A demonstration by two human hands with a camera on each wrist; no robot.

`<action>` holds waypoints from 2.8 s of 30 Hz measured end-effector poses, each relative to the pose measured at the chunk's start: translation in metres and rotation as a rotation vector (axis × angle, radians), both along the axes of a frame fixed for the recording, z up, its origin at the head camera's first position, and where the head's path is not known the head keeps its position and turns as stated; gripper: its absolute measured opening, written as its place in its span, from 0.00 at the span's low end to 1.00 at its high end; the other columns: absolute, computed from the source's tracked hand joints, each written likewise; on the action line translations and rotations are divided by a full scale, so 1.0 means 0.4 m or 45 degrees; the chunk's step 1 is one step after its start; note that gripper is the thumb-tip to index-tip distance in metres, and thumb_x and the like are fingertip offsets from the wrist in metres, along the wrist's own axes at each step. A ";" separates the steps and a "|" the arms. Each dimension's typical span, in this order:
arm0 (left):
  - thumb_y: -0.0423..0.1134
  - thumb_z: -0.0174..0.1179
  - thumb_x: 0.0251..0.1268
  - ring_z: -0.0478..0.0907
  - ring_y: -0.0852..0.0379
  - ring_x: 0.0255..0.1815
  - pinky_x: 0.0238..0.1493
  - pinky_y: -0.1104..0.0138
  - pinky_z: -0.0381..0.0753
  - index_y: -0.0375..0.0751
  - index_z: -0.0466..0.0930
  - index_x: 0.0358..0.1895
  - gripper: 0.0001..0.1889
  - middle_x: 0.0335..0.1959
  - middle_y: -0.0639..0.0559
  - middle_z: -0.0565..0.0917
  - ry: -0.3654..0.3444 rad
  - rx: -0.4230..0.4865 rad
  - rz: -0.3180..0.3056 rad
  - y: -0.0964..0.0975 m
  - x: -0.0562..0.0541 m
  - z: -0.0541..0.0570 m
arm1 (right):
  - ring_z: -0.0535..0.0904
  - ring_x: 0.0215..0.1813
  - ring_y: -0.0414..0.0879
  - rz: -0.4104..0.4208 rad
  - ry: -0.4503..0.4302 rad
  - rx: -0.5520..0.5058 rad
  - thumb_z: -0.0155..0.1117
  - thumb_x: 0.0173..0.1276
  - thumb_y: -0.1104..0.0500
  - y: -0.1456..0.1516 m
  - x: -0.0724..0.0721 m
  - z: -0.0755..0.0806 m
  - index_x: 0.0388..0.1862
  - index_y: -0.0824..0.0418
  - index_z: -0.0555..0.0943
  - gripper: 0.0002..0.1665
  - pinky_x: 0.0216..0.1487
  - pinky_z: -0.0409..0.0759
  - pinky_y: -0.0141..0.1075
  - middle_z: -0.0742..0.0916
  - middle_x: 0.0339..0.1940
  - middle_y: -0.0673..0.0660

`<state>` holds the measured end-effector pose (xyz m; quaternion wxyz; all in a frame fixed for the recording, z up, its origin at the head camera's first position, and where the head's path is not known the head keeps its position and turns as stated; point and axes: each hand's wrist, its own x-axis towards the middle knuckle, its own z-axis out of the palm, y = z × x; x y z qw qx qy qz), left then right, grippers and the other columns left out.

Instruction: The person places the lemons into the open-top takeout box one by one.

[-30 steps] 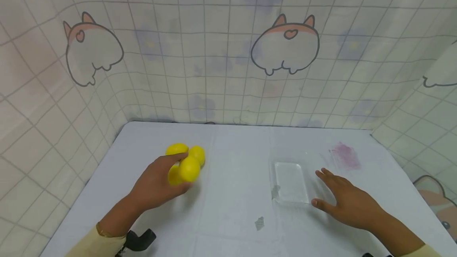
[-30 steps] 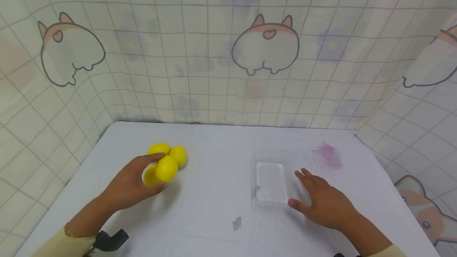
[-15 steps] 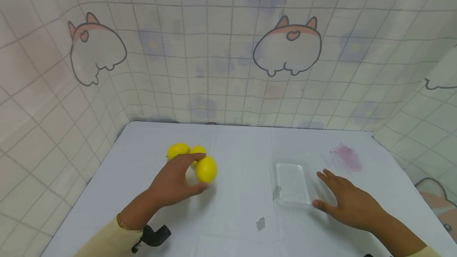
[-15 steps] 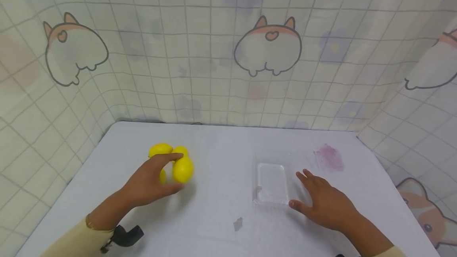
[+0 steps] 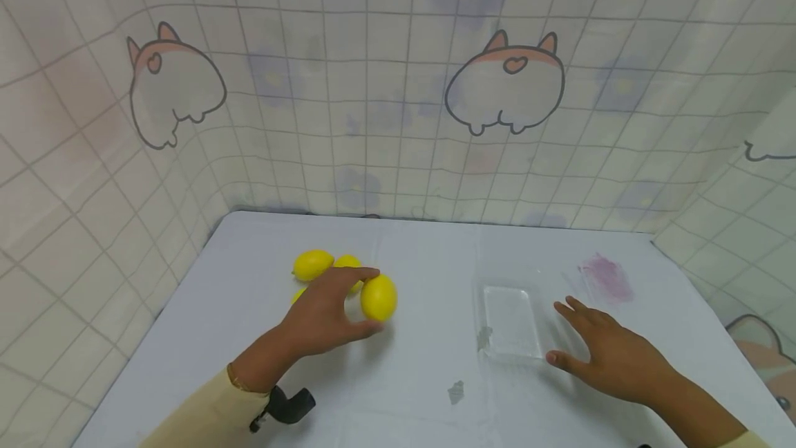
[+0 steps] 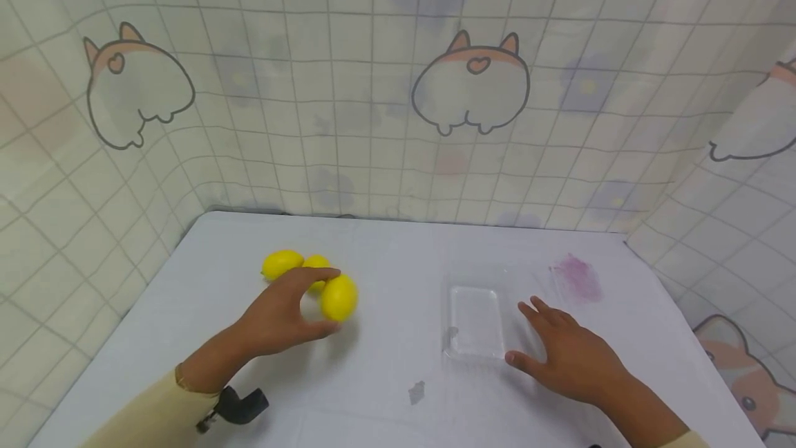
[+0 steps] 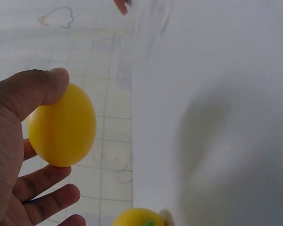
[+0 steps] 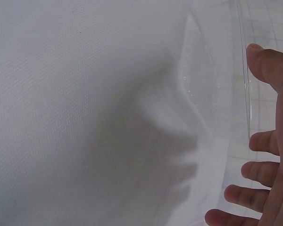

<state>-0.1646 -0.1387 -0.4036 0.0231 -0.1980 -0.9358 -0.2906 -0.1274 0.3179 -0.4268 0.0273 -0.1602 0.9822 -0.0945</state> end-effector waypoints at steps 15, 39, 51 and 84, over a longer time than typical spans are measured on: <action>0.57 0.78 0.53 0.69 0.59 0.70 0.71 0.56 0.69 0.57 0.72 0.72 0.42 0.69 0.64 0.74 -0.058 0.004 -0.077 0.077 -0.013 -0.012 | 0.68 0.72 0.68 0.009 0.008 -0.006 0.59 0.66 0.23 0.005 -0.003 -0.006 0.79 0.58 0.66 0.55 0.47 0.81 0.65 0.68 0.78 0.65; 0.60 0.75 0.55 0.70 0.58 0.69 0.72 0.58 0.69 0.55 0.71 0.73 0.41 0.69 0.63 0.75 -0.023 0.032 -0.258 0.201 -0.020 -0.040 | 0.68 0.72 0.68 0.020 0.028 0.000 0.59 0.66 0.24 0.000 -0.006 0.004 0.77 0.59 0.68 0.54 0.49 0.80 0.66 0.70 0.77 0.66; 0.61 0.74 0.56 0.70 0.59 0.68 0.71 0.59 0.69 0.55 0.72 0.73 0.41 0.68 0.64 0.75 0.014 0.025 -0.307 0.259 -0.025 -0.061 | 0.69 0.71 0.68 0.018 0.014 0.008 0.59 0.65 0.23 -0.001 -0.008 0.004 0.77 0.59 0.69 0.55 0.48 0.81 0.66 0.70 0.77 0.66; 0.65 0.71 0.57 0.71 0.62 0.66 0.71 0.60 0.68 0.58 0.73 0.72 0.40 0.66 0.66 0.77 0.070 -0.052 -0.363 0.405 -0.051 -0.073 | 0.70 0.70 0.69 -0.021 -0.015 0.069 0.57 0.62 0.19 -0.009 -0.014 0.004 0.77 0.59 0.69 0.59 0.49 0.80 0.68 0.71 0.76 0.66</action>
